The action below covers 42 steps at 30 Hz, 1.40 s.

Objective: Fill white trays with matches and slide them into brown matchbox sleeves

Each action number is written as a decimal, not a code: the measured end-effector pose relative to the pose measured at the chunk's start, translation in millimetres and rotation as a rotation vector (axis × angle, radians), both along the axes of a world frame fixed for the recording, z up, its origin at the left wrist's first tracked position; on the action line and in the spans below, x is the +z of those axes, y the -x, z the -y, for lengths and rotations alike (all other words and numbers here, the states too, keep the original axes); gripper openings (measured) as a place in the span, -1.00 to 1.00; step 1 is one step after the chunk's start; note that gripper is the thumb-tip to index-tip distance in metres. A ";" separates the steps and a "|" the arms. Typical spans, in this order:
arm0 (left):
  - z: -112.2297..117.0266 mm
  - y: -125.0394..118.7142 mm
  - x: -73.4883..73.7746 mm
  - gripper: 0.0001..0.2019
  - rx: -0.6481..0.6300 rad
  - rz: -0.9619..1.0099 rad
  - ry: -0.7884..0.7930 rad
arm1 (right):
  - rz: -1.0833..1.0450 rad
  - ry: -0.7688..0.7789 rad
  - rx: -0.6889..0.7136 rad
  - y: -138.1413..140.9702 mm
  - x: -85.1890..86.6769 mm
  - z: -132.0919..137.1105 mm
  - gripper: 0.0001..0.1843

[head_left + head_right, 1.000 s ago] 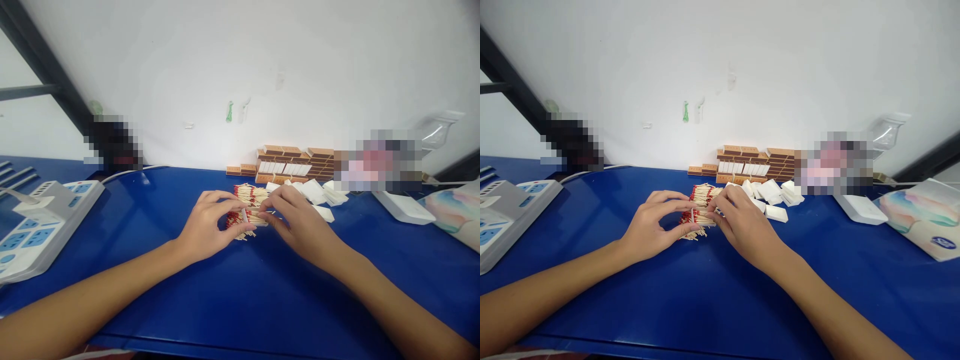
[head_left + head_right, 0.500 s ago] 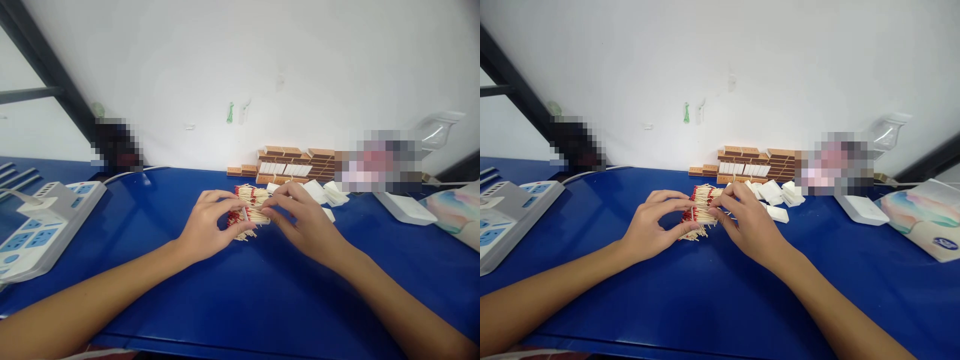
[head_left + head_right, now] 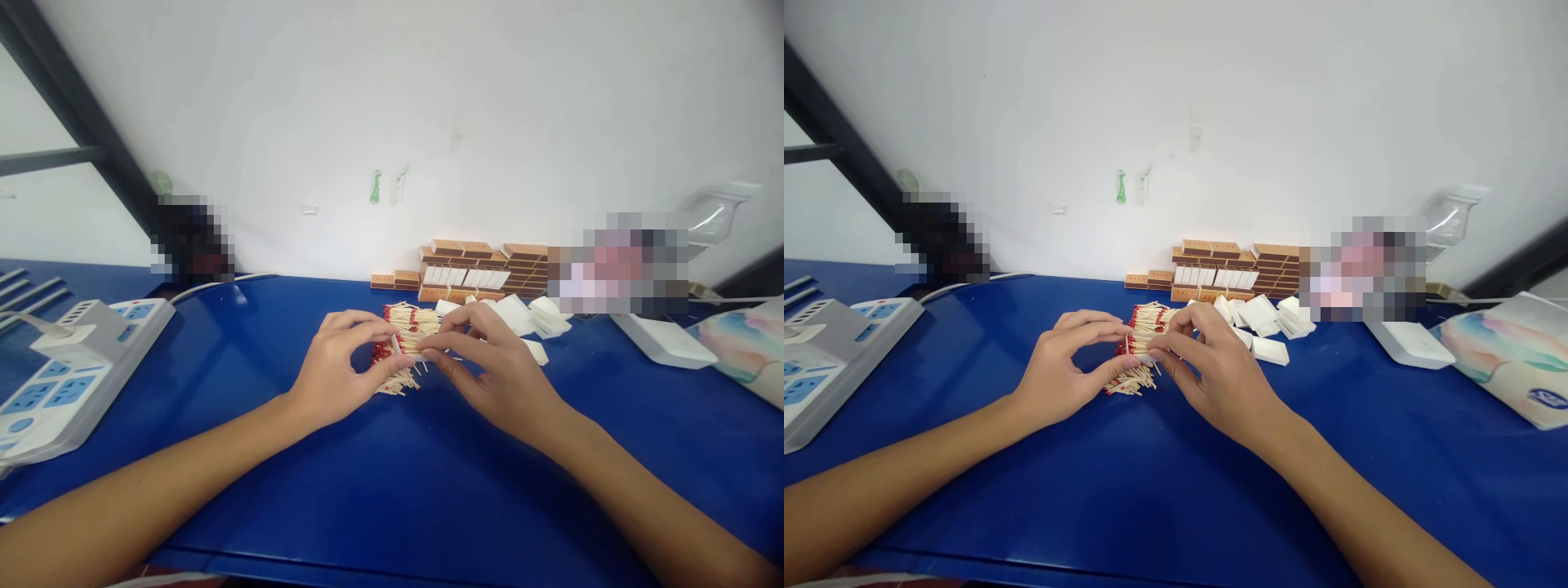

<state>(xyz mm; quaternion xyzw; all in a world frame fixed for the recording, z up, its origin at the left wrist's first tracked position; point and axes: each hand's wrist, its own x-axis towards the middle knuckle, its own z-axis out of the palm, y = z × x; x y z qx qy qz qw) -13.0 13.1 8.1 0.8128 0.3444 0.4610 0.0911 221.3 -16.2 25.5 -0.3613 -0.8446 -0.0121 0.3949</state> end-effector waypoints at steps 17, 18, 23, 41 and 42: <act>-1.3 1.0 0.3 -0.71 0.012 0.049 -0.031 | 0.028 -0.113 0.010 -3.8 -1.2 -1.9 -0.74; -1.2 0.9 0.2 -0.71 0.008 0.047 -0.034 | 0.034 -0.108 0.009 -4.0 -1.2 -2.0 -0.74; -0.9 0.4 -1.1 -0.70 0.000 0.039 -0.033 | 0.048 -0.089 -0.013 -5.7 -1.0 -3.8 -0.74; -2.6 3.7 -2.6 -0.68 -0.053 0.003 -0.039 | 0.030 -0.218 -0.136 -25.3 18.1 -9.0 -0.81; -3.5 4.0 -3.0 -0.68 -0.047 0.001 -0.057 | 0.019 -0.219 -0.217 -35.4 21.8 -13.3 -0.85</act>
